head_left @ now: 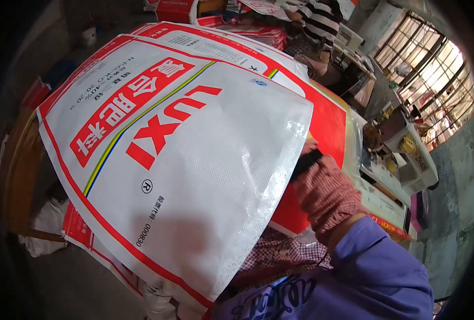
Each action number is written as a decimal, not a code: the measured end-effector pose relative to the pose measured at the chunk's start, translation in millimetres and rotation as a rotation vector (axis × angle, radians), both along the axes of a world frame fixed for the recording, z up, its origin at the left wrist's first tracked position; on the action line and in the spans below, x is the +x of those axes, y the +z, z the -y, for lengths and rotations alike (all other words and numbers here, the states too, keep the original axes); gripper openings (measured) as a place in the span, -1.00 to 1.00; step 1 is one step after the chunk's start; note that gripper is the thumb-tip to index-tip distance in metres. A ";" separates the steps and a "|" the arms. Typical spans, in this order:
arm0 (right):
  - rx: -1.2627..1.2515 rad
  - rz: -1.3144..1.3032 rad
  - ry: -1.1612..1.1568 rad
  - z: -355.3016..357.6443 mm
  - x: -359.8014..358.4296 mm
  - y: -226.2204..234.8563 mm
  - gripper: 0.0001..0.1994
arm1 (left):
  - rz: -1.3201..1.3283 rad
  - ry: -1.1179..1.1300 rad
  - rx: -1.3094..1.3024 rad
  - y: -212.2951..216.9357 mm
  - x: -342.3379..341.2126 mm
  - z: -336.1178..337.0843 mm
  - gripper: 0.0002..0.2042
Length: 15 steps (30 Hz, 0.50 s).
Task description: Sewing and processing industrial plastic bags using an industrial sewing machine.
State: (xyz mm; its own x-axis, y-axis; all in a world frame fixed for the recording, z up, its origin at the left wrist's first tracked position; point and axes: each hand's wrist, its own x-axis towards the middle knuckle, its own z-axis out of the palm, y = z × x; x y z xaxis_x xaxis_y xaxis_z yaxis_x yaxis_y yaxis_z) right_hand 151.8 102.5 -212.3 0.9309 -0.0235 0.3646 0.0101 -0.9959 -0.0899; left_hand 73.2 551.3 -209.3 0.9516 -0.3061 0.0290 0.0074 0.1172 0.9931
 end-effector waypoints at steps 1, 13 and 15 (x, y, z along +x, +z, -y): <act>-0.024 -0.032 -0.040 -0.4 0.0 -3.2 -0.71 | 0.036 -0.023 0.028 -2.6 -0.6 -1.3 -0.74; -0.260 -0.297 -0.376 -14.6 -2.4 5.5 -0.67 | 0.488 -0.164 0.521 -12.1 -22.3 -39.0 -0.77; -0.291 -0.297 -0.191 -6.3 -38.4 14.1 -0.66 | 0.275 -0.049 0.506 -27.0 -41.7 -25.6 -0.79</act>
State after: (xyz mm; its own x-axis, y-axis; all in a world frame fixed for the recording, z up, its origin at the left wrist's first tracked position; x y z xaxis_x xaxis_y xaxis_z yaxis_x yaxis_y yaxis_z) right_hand 113.4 108.8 -198.1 0.9850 -0.1409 0.0997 -0.1601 -0.9617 0.2227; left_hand 31.5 576.9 -236.2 0.9140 -0.3900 0.1115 -0.2654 -0.3670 0.8916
